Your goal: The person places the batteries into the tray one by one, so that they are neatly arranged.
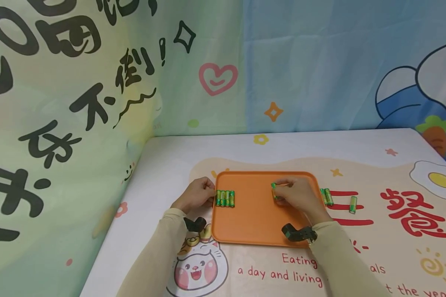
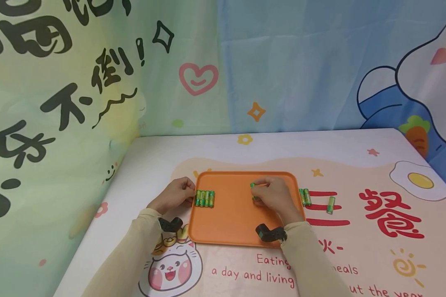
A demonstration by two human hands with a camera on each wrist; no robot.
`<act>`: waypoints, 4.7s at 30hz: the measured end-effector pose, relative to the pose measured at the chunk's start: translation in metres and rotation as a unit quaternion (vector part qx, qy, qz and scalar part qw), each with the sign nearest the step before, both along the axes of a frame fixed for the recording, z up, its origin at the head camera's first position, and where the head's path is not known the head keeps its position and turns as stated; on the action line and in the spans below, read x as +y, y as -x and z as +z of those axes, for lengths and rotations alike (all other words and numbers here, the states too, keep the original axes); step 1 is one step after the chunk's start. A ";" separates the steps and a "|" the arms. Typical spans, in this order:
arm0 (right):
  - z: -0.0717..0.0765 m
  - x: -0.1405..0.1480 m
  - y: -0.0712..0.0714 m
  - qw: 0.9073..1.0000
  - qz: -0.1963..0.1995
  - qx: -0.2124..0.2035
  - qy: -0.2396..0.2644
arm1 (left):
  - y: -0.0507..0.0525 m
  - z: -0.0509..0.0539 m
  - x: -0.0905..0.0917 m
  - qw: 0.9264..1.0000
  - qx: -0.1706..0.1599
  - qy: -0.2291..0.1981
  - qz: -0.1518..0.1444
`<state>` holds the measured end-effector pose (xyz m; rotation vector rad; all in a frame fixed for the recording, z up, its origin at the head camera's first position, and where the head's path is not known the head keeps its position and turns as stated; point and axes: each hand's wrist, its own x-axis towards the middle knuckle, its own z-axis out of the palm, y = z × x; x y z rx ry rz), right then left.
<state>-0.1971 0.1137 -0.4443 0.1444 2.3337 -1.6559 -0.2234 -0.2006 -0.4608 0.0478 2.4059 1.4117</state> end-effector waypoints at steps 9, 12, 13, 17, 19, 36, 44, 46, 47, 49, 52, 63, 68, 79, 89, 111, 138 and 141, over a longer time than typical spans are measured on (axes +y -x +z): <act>-0.006 -0.024 0.002 1.000 0.012 0.004 0.025 | -0.001 0.001 0.000 1.000 -0.002 0.006 0.002; -0.007 -0.030 0.001 0.999 0.016 0.004 0.028 | -0.001 0.001 0.000 1.000 -0.003 0.003 0.002; -0.008 -0.032 0.002 0.999 0.017 0.004 0.029 | -0.001 0.001 0.000 1.000 -0.002 0.003 0.001; -0.009 -0.040 0.002 0.999 0.020 0.006 0.031 | -0.001 0.000 -0.001 1.000 0.002 0.003 -0.002; -0.009 -0.044 0.002 0.999 0.023 0.006 0.032 | -0.001 0.000 -0.001 1.000 0.003 0.004 -0.002; -0.009 -0.071 0.000 0.997 0.040 -0.003 0.059 | 0.000 0.000 0.000 1.000 0.005 0.001 -0.001; -0.007 -0.081 0.000 0.996 0.032 -0.009 0.077 | 0.000 -0.001 -0.001 1.000 0.009 0.001 -0.003; -0.006 -0.083 -0.001 0.997 0.030 -0.008 0.077 | 0.000 -0.001 -0.001 1.000 0.009 0.001 -0.002; -0.006 -0.083 -0.001 0.997 0.029 -0.008 0.077 | 0.000 0.000 0.000 1.000 0.007 0.000 -0.002; -0.006 -0.085 -0.001 0.997 0.026 -0.008 0.078 | 0.000 -0.001 0.000 1.000 0.006 -0.001 -0.002; -0.006 -0.087 -0.001 0.997 0.024 -0.009 0.077 | 0.000 0.000 0.000 1.000 0.006 -0.005 -0.002; -0.007 -0.088 0.000 0.997 0.010 -0.023 0.071 | 0.000 0.000 0.002 1.000 0.006 -0.006 -0.002; -0.007 -0.089 0.001 0.997 0.009 -0.024 0.071 | 0.000 0.000 0.001 1.000 0.006 -0.011 -0.005; -0.009 -0.064 -0.002 0.996 0.006 -0.008 0.093 | 0.000 0.000 -0.001 1.000 -0.001 -0.005 0.000; 0.008 0.019 -0.015 0.998 -0.039 0.004 0.053 | 0.000 0.000 -0.001 1.000 -0.004 0.000 -0.002; -0.013 0.162 -0.058 0.967 -0.200 -0.056 -0.150 | -0.003 0.002 -0.003 1.000 0.001 0.004 -0.002; -0.004 0.143 -0.043 0.954 -0.149 -0.063 -0.254 | -0.002 0.000 0.002 1.000 -0.001 0.000 0.005; -0.003 0.143 -0.043 0.952 -0.142 -0.061 -0.263 | -0.002 0.000 0.003 1.000 0.001 0.000 0.004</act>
